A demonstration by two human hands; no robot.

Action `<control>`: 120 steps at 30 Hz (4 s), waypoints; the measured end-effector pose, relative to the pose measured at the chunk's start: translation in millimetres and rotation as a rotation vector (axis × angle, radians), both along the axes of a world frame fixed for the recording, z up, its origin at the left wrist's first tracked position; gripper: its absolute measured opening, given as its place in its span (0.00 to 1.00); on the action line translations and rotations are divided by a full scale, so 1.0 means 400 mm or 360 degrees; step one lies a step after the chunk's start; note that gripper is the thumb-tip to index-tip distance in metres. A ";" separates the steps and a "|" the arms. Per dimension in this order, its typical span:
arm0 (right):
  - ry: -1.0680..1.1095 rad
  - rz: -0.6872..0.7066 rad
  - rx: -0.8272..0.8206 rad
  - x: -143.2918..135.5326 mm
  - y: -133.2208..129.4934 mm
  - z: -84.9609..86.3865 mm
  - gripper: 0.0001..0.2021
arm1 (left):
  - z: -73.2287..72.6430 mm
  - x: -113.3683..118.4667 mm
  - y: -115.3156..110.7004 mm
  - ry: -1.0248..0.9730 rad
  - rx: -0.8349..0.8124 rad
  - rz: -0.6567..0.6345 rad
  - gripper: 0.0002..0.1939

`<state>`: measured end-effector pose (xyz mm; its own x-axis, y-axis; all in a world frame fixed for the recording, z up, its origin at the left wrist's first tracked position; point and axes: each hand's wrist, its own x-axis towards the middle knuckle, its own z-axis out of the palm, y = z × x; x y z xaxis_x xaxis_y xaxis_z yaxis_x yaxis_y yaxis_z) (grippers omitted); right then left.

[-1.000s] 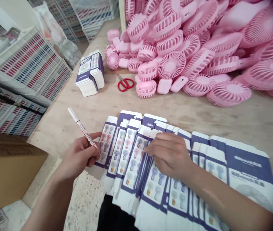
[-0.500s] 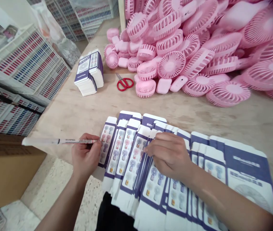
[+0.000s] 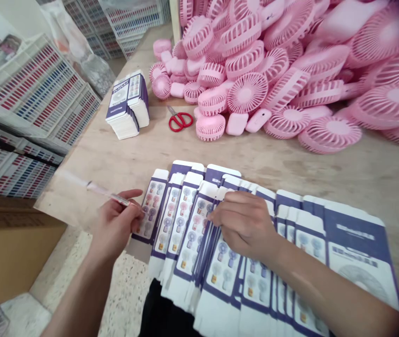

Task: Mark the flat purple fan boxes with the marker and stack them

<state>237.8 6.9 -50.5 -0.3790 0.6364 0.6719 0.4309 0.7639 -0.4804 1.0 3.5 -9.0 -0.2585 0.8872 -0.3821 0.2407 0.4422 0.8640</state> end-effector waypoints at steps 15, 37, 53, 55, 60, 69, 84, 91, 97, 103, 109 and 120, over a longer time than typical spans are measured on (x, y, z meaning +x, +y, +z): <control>-0.0036 0.0001 0.0008 0.003 0.002 0.003 0.13 | 0.001 0.015 -0.008 -0.0125 0.0097 -0.0040 0.08; -0.0098 -0.0006 -0.0008 0.007 0.001 -0.003 0.13 | 0.055 -0.032 0.011 -0.0383 -0.0286 -0.0273 0.25; -0.0081 -0.0002 -0.0028 0.007 0.000 0.001 0.13 | -0.060 0.022 -0.020 0.0863 0.0480 -0.0039 0.02; -0.0069 0.0004 -0.0015 0.007 0.001 0.002 0.13 | -0.058 0.027 -0.025 0.0935 0.0488 -0.0071 0.02; -0.0070 -0.0009 0.0003 0.006 0.002 0.002 0.13 | -0.047 0.029 -0.019 0.0725 0.0448 0.0101 0.03; -0.0037 0.0010 0.0000 0.005 0.003 0.003 0.13 | 0.054 -0.022 0.018 -0.0410 -0.0267 -0.0166 0.27; -0.0009 0.0023 -0.0018 0.004 0.002 0.005 0.13 | -0.062 0.023 -0.021 0.0765 0.0446 0.0034 0.03; 0.0001 0.0003 -0.0024 0.001 0.000 0.006 0.13 | -0.053 0.037 -0.022 0.0857 0.0416 0.0045 0.04; -0.0015 0.0003 -0.0017 0.004 0.000 0.002 0.13 | 0.000 -0.010 0.005 -0.0074 0.0014 -0.0014 0.15; -0.0005 0.0009 -0.0021 0.002 0.001 0.006 0.13 | 0.065 -0.027 0.009 -0.0571 -0.0297 -0.0149 0.30; -0.0012 0.0015 -0.0019 0.001 0.003 0.004 0.13 | 0.059 0.001 -0.013 -0.0679 -0.0368 -0.0115 0.33; 0.0006 0.0050 -0.0026 0.005 0.002 0.006 0.12 | -0.035 0.017 -0.016 0.0179 0.0355 0.0172 0.03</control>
